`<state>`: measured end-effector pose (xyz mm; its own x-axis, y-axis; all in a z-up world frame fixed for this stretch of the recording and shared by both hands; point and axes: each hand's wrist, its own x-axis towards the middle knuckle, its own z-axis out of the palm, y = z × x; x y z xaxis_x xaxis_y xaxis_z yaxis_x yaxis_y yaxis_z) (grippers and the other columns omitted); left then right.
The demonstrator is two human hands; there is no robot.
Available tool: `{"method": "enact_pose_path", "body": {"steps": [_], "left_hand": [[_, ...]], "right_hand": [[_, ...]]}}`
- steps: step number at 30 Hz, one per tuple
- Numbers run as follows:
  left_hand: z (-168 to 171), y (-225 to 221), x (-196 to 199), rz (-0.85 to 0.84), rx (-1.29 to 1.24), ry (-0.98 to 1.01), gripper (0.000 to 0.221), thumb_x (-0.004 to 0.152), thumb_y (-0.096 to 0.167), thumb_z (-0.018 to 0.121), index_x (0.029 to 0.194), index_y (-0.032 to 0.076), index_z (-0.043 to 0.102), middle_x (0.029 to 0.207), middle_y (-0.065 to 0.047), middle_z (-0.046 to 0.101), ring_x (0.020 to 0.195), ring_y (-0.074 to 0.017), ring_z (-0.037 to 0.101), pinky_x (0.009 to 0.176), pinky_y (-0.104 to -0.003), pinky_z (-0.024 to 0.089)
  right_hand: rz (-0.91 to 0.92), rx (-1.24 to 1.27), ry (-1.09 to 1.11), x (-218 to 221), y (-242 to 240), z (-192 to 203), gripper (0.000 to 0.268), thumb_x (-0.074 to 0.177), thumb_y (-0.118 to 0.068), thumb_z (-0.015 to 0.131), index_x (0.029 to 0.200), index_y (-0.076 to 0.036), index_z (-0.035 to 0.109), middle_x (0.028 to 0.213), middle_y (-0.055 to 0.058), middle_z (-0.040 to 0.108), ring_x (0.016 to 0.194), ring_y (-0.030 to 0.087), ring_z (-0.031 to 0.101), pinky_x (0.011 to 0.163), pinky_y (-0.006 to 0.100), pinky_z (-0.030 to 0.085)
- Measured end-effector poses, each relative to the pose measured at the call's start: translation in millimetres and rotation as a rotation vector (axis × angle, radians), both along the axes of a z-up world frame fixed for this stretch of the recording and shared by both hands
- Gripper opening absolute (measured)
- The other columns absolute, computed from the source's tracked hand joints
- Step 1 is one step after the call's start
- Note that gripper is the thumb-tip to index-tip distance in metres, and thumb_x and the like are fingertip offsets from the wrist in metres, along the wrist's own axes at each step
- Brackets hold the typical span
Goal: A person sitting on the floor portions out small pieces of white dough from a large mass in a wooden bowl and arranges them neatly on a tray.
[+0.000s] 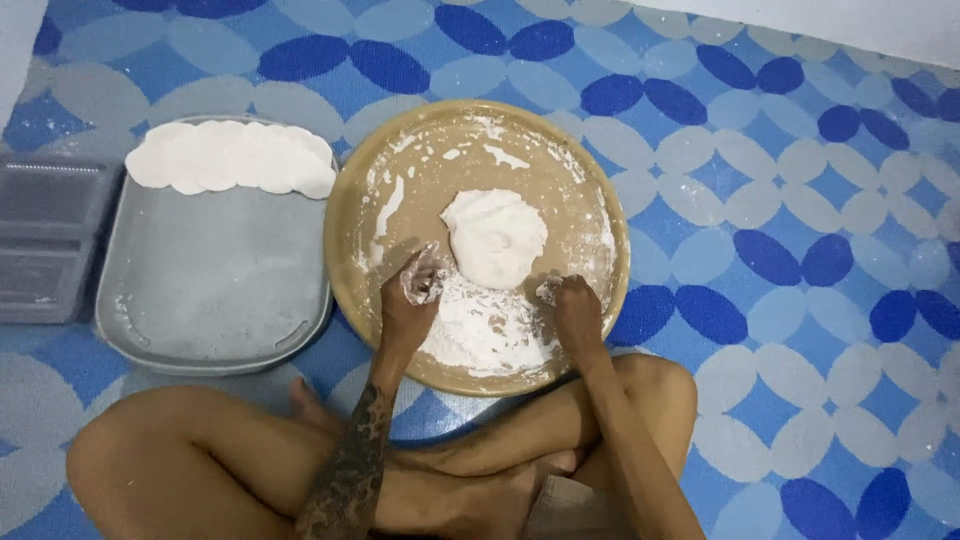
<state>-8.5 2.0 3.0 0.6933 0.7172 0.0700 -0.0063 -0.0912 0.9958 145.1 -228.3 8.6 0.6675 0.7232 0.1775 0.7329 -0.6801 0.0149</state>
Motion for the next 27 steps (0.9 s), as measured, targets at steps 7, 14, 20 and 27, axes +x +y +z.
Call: {"method": "enact_pose_path", "body": {"steps": [7,14,20,27], "left_hand": [[-3,0,1,-0.048,0.023,-0.013,0.049,0.086,-0.003,0.07,0.135,0.003,0.065,0.102,-0.021,0.075,0.092,-0.0276,0.074,0.065,-0.035,0.058],[10,6,-4,-0.003,0.022,-0.015,0.048,0.085,-0.004,0.071,0.133,0.002,0.065,0.103,-0.021,0.075,0.093,-0.03,0.074,0.068,-0.038,0.059],[6,1,-3,-0.023,0.001,-0.002,0.05,0.084,-0.004,0.069,0.133,0.006,0.066,0.102,-0.017,0.075,0.094,-0.0269,0.074,0.072,-0.035,0.059],[14,3,-1,-0.024,0.003,-0.007,0.053,0.085,-0.008,0.068,0.136,0.005,0.065,0.103,-0.018,0.075,0.093,-0.0244,0.073,0.069,-0.033,0.057]], "right_hand": [[-0.105,-0.031,0.22,8,23,21,0.008,0.083,0.006,0.072,0.091,0.004,0.075,0.08,0.017,0.071,0.075,0.032,0.074,0.067,0.037,0.06],[-0.267,0.394,0.59,7,2,16,0.035,0.072,-0.006,0.085,0.103,0.003,0.071,0.093,0.024,0.073,0.095,0.042,0.072,0.087,0.048,0.059],[-0.172,0.304,0.473,5,5,23,0.035,0.071,-0.013,0.088,0.093,0.01,0.073,0.082,0.026,0.071,0.085,0.045,0.071,0.075,0.051,0.06],[0.033,-0.046,-0.02,-9,17,-2,0.02,0.079,-0.006,0.083,0.094,0.005,0.076,0.087,0.021,0.072,0.09,0.033,0.072,0.079,0.037,0.06]]}}
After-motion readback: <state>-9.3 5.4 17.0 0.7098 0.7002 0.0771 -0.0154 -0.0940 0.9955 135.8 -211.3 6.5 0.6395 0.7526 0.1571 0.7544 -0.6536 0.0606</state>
